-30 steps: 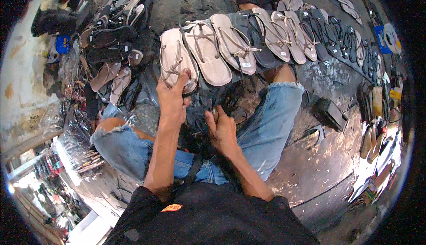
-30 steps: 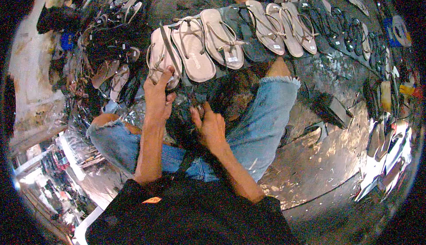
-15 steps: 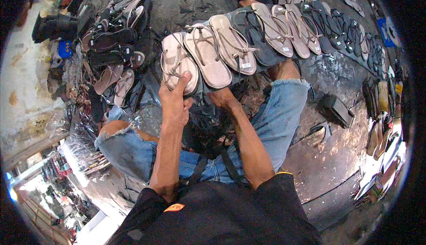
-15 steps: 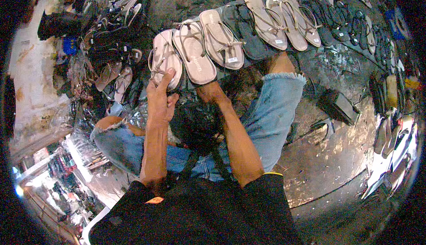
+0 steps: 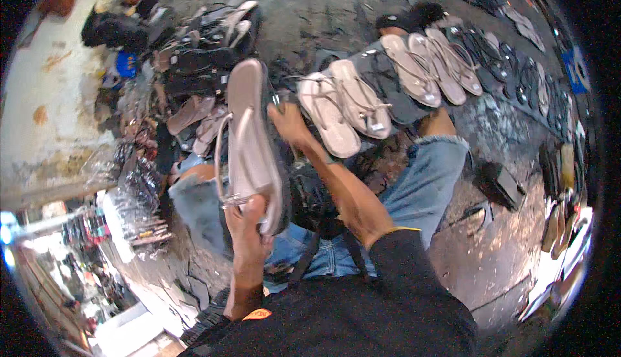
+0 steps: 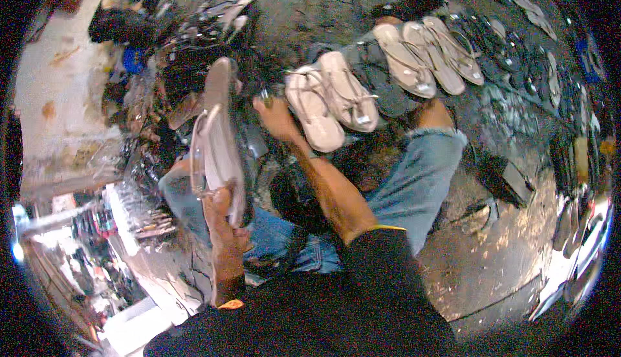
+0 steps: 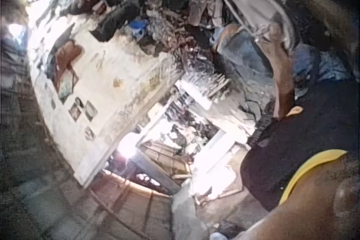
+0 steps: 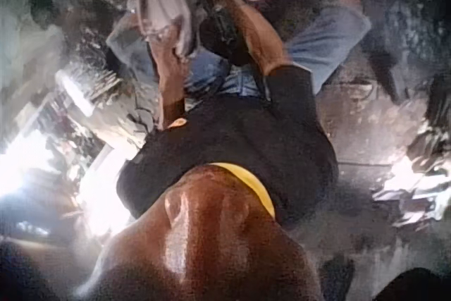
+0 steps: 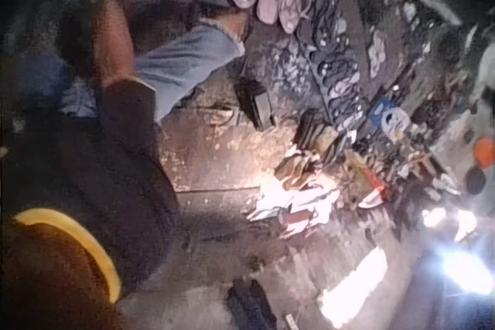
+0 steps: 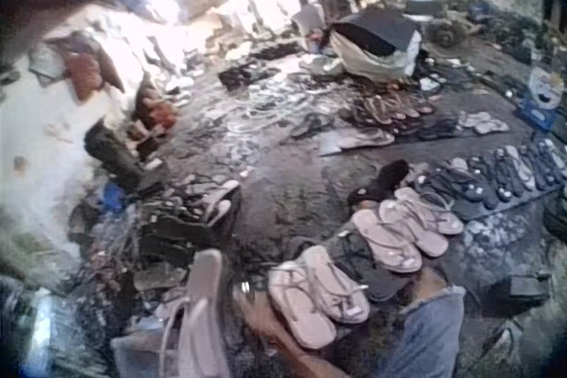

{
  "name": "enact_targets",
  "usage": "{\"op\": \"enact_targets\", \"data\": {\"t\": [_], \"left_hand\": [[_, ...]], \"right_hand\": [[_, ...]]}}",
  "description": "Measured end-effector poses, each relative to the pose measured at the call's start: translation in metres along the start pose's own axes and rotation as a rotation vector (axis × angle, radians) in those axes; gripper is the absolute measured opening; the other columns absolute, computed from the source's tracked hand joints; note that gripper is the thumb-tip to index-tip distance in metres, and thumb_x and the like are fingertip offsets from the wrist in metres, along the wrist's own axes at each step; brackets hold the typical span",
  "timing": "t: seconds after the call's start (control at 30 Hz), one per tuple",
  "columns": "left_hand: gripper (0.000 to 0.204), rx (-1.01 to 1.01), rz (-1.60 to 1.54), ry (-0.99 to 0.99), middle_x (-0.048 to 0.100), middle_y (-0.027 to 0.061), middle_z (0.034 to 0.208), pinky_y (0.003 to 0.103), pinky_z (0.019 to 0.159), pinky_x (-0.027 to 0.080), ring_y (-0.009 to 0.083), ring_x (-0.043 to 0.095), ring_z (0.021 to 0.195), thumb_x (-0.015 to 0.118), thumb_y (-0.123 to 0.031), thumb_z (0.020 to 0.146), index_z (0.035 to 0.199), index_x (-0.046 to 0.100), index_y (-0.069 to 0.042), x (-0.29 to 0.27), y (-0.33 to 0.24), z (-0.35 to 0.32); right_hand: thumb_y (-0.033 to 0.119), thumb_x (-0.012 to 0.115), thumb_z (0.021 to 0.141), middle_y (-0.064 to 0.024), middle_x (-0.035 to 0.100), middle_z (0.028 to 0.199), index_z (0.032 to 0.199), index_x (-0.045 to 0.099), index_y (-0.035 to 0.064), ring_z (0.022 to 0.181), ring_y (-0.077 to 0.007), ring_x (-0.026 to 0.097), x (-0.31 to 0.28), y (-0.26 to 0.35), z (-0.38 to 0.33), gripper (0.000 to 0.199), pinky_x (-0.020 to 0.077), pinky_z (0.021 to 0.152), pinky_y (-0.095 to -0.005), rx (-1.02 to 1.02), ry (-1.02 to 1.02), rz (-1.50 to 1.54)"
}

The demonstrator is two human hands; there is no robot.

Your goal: The person sits on the floor and uses a knife-like tool to scrape and trim the soles and straps of multiple flip-flops. They handle each sandal one at a time, turning them over to work on different surfaces, and place finished items aside.

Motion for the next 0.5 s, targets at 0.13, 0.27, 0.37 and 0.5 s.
{"op": "enact_targets", "data": {"t": [0.13, 0.27, 0.37, 0.5], "left_hand": [[0.051, 0.215, -0.45, 0.442, 0.047, 0.0037, 0.066, 0.025, 0.036, 0.036, 0.0096, 0.039, 0.041, 0.052, -0.054, 0.101, 0.12, 0.051, -0.007, -0.045, 0.009, 0.01], [0.057, 0.206, -0.381, 0.292, 0.058, 0.0052, 0.085, 0.027, 0.043, 0.045, 0.0136, 0.053, 0.055, 0.07, -0.047, 0.09, 0.125, 0.05, -0.007, -0.033, 0.022, -0.005], [0.08, 0.221, -0.03, 0.154, 0.064, 0.0089, 0.116, 0.038, 0.088, 0.049, 0.0232, 0.066, 0.095, 0.085, -0.035, 0.075, 0.137, 0.049, 0.0, -0.035, 0.055, -0.006], [0.102, 0.266, 0.253, 0.617, 0.062, 0.0107, 0.127, 0.042, 0.108, 0.042, 0.0263, 0.059, 0.12, 0.091, -0.044, 0.064, 0.143, 0.046, 0.001, -0.032, 0.021, -0.007]], "right_hand": [[0.034, 0.071, 0.094, -0.0023, 0.061, 0.069, 0.1, 0.067, 0.0, 0.058, -0.0105, 0.056, 0.002, 0.063, -0.069, 0.034, 0.0443, 0.049, -0.0294, -0.102, -0.095, 0.505], [0.037, 0.075, 0.091, -0.003, 0.067, 0.077, 0.113, 0.067, -0.0036, 0.06, -0.0064, 0.059, -0.08, 0.176, -0.15, 0.047, 0.0455, 0.046, -0.0222, -0.207, -0.142, 0.662], [0.028, 0.083, 0.085, -0.0013, 0.069, 0.076, 0.103, 0.072, -0.0013, 0.061, -0.0051, 0.056, -0.081, 0.18, -0.17, 0.036, 0.046, 0.055, -0.0243, -0.366, -0.317, 0.481], [0.022, 0.083, 0.085, 0.0002, 0.069, 0.074, 0.095, 0.075, -0.0023, 0.066, -0.0047, 0.057, -0.107, 0.154, -0.188, 0.027, 0.0465, 0.059, -0.025, -0.386, -0.402, 0.339]]}}
Point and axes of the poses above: each hand's wrist, its own z-axis towards the middle knuckle, its own x-axis out of the palm, y = z × x, the point moved 2 cm from there along z, towards the middle knuckle
